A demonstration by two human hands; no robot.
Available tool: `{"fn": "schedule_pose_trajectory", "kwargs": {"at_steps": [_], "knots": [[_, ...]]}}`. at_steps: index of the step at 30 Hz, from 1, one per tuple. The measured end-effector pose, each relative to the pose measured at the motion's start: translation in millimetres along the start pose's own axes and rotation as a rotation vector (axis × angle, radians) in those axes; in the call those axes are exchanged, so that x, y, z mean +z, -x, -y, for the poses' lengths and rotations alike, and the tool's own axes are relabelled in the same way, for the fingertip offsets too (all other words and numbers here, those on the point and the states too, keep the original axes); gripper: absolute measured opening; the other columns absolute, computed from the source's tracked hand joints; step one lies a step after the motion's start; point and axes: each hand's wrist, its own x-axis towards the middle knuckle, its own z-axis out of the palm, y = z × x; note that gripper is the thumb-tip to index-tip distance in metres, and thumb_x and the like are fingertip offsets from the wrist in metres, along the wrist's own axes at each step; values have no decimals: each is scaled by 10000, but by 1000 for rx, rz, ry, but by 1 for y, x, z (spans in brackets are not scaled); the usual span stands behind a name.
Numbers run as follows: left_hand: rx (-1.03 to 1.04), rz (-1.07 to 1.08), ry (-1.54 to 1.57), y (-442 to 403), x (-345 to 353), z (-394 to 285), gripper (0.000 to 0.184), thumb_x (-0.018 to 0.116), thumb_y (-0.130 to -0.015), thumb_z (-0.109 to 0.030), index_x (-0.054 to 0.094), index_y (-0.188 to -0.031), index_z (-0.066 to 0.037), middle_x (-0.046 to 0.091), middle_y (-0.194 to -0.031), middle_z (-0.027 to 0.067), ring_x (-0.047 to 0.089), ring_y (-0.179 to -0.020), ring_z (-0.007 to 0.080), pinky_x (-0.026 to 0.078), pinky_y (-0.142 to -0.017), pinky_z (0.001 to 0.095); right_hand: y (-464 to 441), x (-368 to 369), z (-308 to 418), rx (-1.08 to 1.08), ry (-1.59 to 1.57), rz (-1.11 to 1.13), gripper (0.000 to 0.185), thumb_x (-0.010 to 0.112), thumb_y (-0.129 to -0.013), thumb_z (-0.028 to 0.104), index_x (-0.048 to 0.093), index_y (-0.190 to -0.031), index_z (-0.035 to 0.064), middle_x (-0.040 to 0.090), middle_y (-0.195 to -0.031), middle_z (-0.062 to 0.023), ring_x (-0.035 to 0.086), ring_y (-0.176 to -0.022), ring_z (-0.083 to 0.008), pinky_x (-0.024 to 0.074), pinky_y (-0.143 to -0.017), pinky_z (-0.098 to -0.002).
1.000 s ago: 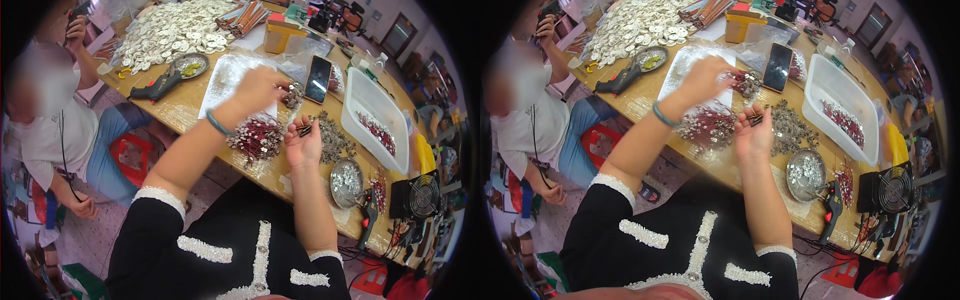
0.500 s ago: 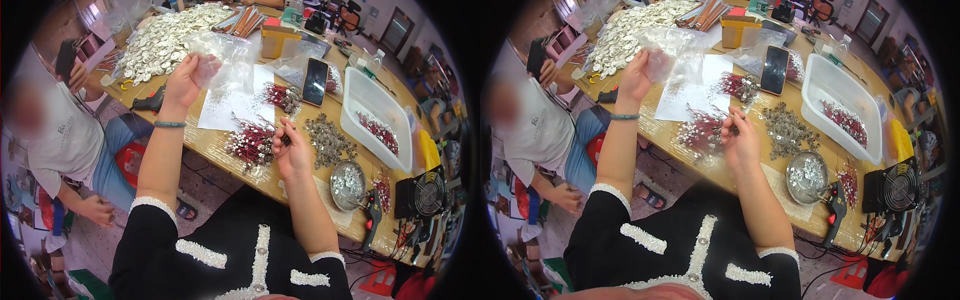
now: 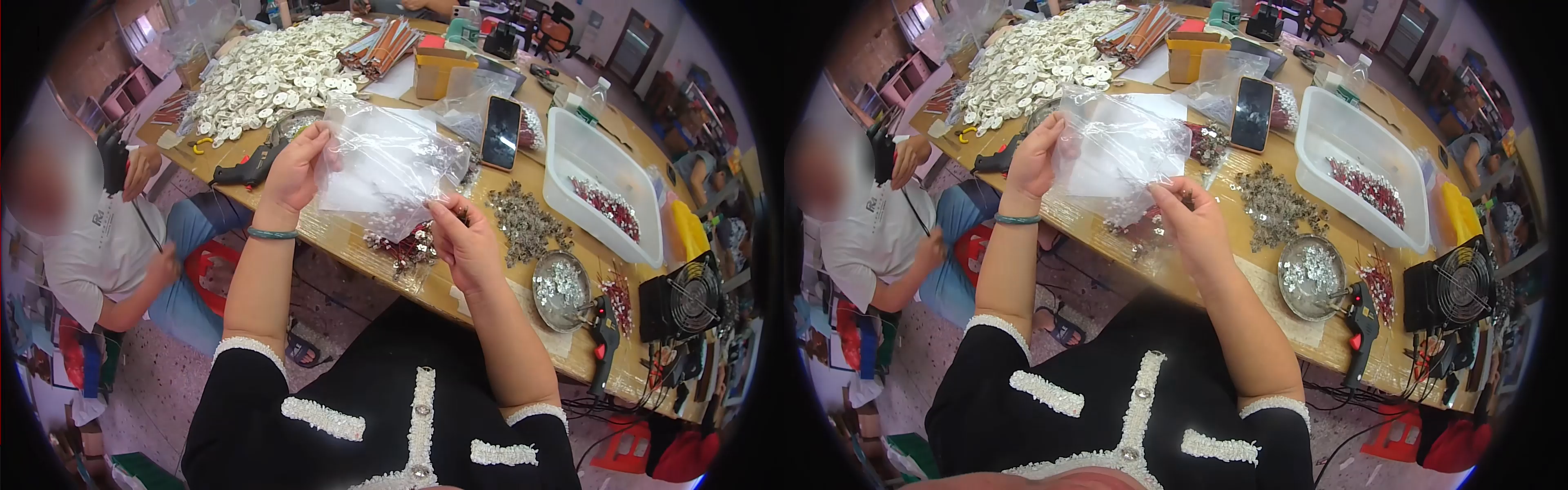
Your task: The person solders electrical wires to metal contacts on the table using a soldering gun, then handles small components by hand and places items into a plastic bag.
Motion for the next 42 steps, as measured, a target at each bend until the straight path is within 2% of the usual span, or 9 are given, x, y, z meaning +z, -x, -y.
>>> {"fn": "schedule_pose_trajectory", "kwargs": {"at_steps": [4, 7, 8, 14, 20, 27, 31, 35, 42], "knots": [[142, -202, -244, 1, 10, -2, 148, 546, -909, -131, 540, -1037, -56, 559, -874, 10, 531, -755, 80, 457, -688, 249, -5, 5, 4, -34, 31, -78, 112, 656, -851, 154, 562, -814, 108, 432, -580, 83, 315, -442, 5, 209, -401, -174], [525, -524, -945, 2, 10, 5, 236, 646, -850, -158, 539, -1027, -45, 552, -893, 14, 521, -793, 70, 435, -706, 221, -11, 5, 8, -65, 14, -114, 152, 653, -854, 165, 524, -787, 117, 415, -565, 74, 318, -429, -9, 216, -373, -180], [540, -518, -863, 10, 28, -1, 352, 724, -773, -176, 537, -1040, -42, 560, -935, 24, 535, -845, 105, 423, -762, 242, -14, 3, 8, -73, 10, -119, 147, 641, -861, 160, 516, -796, 120, 399, -558, 71, 314, -427, -14, 210, -365, -181], [639, 207, -1359, 41, 101, 4, 488, 767, -676, -207, 561, -1093, -57, 591, -1036, 88, 550, -1003, 269, 419, -859, 361, -22, 6, 12, -32, -65, -194, 170, 627, -881, 237, 521, -864, 106, 492, -658, 47, 359, -436, -15, 229, -346, -181], [470, 233, -1372, 30, 75, 0, 266, 689, -742, -73, 636, -996, -16, 634, -972, 104, 591, -951, 241, 440, -859, 332, -23, 0, 24, -47, -159, -237, 190, 604, -894, 293, 526, -875, 120, 489, -654, 53, 343, -430, -31, 237, -354, -189], [257, -115, -888, 26, 62, 1, 112, 601, -834, -36, 662, -908, 20, 664, -813, 49, 597, -731, 90, 470, -667, 225, -36, -11, 28, -80, -351, 4, 223, 596, -898, 311, 528, -869, 100, 353, -562, 73, 256, -447, -52, 225, -396, -199], [235, -158, -834, 22, 75, -1, 97, 604, -841, -40, 659, -885, 27, 654, -799, 37, 585, -692, 62, 465, -631, 203, -26, 17, 22, -51, 164, -9, 278, 608, -884, 251, 583, -1040, 23, 403, -577, 65, 347, -485, -23, 261, -405, -191], [216, -121, -793, 16, 88, 5, 100, 607, -837, -33, 640, -921, 11, 647, -821, 42, 584, -702, 63, 466, -630, 206, -42, 41, 24, -86, 620, -74, 322, 689, -817, 243, 613, -996, -13, 523, -681, 22, 453, -583, -43, 345, -488, -220], [135, -96, -326, 8, 71, 6, 84, 570, -853, 1, 514, -892, -48, 549, -808, -11, 543, -737, 80, 460, -701, 226, -68, 34, 27, 19, 422, 137, 175, 683, -815, 191, 599, -838, 39, 476, -635, 64, 373, -531, -21, 265, -455, -199]]}}
